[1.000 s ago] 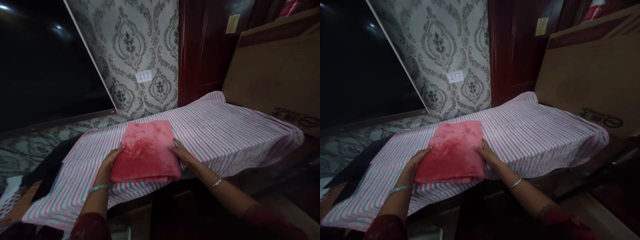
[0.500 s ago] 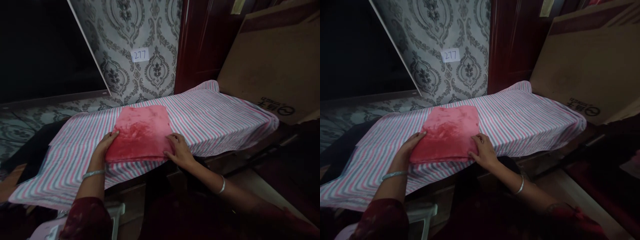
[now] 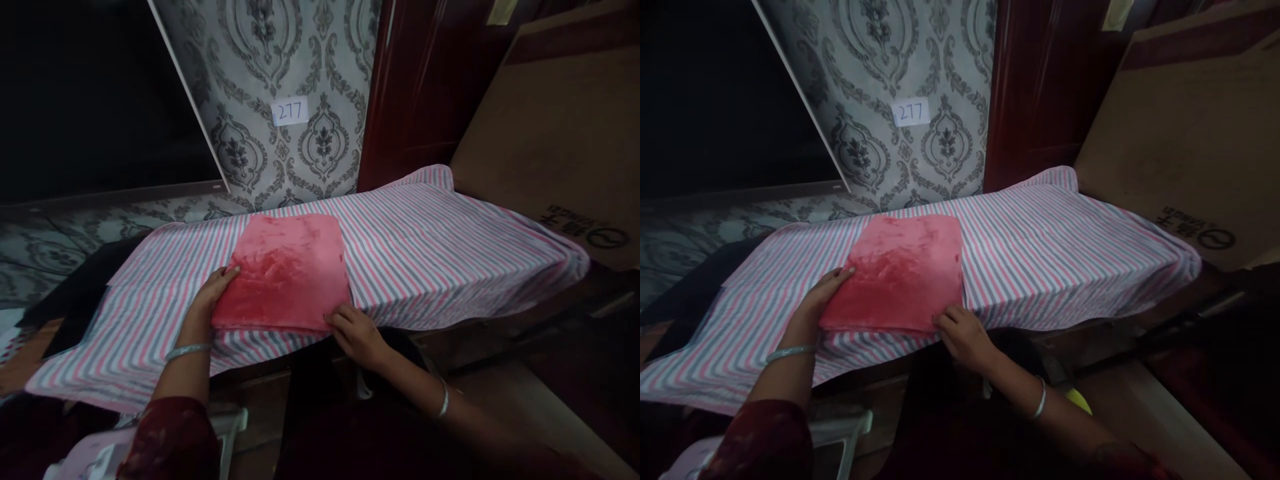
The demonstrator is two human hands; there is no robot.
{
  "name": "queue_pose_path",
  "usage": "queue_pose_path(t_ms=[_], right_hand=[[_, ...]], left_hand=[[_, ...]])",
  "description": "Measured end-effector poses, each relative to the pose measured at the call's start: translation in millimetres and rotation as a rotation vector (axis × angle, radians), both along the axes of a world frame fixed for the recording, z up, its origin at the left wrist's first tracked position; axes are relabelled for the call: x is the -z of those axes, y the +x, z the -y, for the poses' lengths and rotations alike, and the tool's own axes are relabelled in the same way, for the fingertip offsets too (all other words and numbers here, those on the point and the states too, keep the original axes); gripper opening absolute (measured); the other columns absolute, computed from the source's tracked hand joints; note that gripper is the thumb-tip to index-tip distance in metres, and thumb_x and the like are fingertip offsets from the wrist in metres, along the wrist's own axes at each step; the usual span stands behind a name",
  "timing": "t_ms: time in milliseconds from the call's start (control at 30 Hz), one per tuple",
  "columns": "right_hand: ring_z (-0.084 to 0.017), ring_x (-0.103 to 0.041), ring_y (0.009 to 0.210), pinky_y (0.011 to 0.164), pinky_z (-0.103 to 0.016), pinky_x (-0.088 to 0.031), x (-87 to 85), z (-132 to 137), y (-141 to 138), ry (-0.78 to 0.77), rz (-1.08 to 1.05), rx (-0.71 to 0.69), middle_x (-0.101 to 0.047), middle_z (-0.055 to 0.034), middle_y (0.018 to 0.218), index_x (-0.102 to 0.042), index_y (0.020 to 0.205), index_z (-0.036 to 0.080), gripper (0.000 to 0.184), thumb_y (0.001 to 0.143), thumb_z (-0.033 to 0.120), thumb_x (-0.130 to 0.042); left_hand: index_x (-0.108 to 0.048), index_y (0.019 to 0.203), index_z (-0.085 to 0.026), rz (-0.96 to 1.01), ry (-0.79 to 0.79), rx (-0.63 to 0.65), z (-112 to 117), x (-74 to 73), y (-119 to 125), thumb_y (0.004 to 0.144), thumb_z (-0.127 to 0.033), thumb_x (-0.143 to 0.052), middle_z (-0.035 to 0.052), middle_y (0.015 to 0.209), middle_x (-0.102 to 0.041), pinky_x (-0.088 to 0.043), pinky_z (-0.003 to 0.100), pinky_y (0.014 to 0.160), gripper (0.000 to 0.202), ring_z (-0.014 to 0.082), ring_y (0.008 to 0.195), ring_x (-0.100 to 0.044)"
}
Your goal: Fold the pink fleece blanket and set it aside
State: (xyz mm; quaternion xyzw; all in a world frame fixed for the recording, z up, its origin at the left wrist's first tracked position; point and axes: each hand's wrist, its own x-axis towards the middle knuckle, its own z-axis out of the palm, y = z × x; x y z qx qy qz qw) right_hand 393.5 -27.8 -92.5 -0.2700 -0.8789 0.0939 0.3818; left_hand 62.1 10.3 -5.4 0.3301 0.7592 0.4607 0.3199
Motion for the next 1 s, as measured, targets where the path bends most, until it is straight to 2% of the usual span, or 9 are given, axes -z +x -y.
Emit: queue_pose_path(t_ms=[133,200,267,367,500,700,867,933,1000], right_hand=[[-0.019,-0.059,0.083,0.072,-0.032,-0.05,-2.5,-5.9,6.3,-0.162,-0.229,-0.048,-0.06,-0.0057,0.089,-0.062,0.102,0.022,0.013,0.094,0.023,-0.052],[-0.019,-0.06,0.085,0.074,-0.032,-0.05,-2.3,-13.3,10.0,-0.203,-0.328,0.044,-0.06,-0.0058,0.089,-0.063,0.099,0.022,0.016,0.096,0.024,-0.047],[-0.022,-0.06,0.097,0.083,-0.036,-0.051,1.7,-22.2,13.3,-0.246,-0.374,0.159,-0.061,-0.0088,0.103,-0.062,0.111,0.023,0.022,0.096,0.028,-0.046],[-0.025,-0.057,0.115,0.097,-0.042,-0.048,11.4,-34.5,15.8,-0.368,-0.366,0.22,-0.058,-0.0114,0.127,-0.051,0.134,0.023,0.041,0.095,0.035,-0.046],[-0.027,-0.055,0.123,0.104,-0.047,-0.043,11.7,-46.1,13.9,-0.498,-0.325,0.213,-0.055,-0.0111,0.138,-0.041,0.145,0.024,0.053,0.094,0.04,-0.044],[-0.033,-0.063,0.11,0.092,-0.046,-0.049,-12.9,-65.6,-4.4,-0.64,-0.158,0.253,-0.065,-0.0152,0.123,-0.025,0.153,0.018,0.071,0.091,0.044,-0.048],[-0.03,-0.04,0.138,0.111,-0.047,-0.035,-14.1,-81.1,-27.2,-0.645,-0.321,0.189,-0.04,-0.0148,0.15,-0.028,0.151,0.016,0.08,0.08,0.037,-0.058],[-0.027,-0.034,0.141,0.115,-0.047,-0.03,-17.6,-88.0,-27.4,-0.646,-0.404,0.17,-0.038,-0.0123,0.152,-0.034,0.148,0.018,0.077,0.077,0.031,-0.059],[-0.026,-0.035,0.141,0.116,-0.045,-0.028,-24.9,-95.0,-20.2,-0.635,-0.467,0.149,-0.041,-0.0104,0.15,-0.041,0.144,0.019,0.071,0.075,0.029,-0.058]], left_hand=[[-0.067,0.105,-0.013,0.032,-0.027,0.01,6.4,-9.9,6.0,0.074,-0.038,-0.075,0.0142,0.094,-0.074,-0.057,0.035,0.073,0.041,0.0267,0.084,-0.071],[-0.067,0.104,-0.014,0.031,-0.014,0.016,8.4,-13.1,7.6,0.075,-0.038,-0.074,0.0128,0.093,-0.075,-0.057,0.033,0.073,0.039,0.0262,0.086,-0.071],[-0.067,0.104,-0.015,0.04,-0.02,0.028,7.9,-12.1,5.8,0.077,-0.04,-0.072,0.012,0.094,-0.075,-0.057,0.031,0.072,0.037,0.0257,0.088,-0.071],[-0.066,0.105,-0.015,0.081,-0.043,0.078,1.8,-4.0,-3.5,0.079,-0.042,-0.068,0.0135,0.099,-0.075,-0.057,0.031,0.071,0.038,0.0258,0.087,-0.072],[-0.064,0.11,-0.013,0.047,-0.034,0.05,-7.6,5.3,-16.1,0.073,-0.046,-0.073,0.0168,0.105,-0.073,-0.057,0.033,0.076,0.051,0.0275,0.091,-0.072],[-0.068,0.106,-0.014,0.058,0.014,0.033,-2.7,-2.5,-8.2,0.065,-0.05,-0.078,0.016,0.1,-0.075,-0.057,0.036,0.079,0.056,0.0302,0.093,-0.071],[-0.069,0.101,-0.013,0.22,0.053,0.092,8.7,-20.2,7.6,0.065,-0.042,-0.081,0.0136,0.09,-0.076,-0.058,0.039,0.076,0.048,0.0307,0.084,-0.073],[-0.069,0.098,-0.014,0.26,0.045,0.067,11.9,-27.4,12.3,0.068,-0.035,-0.079,0.0122,0.087,-0.076,-0.058,0.038,0.074,0.037,0.0298,0.082,-0.073],[-0.068,0.101,-0.015,0.287,0.086,0.017,14.5,-29.6,16.2,0.071,-0.032,-0.078,0.0105,0.089,-0.076,-0.058,0.035,0.073,0.035,0.0281,0.083,-0.073]])
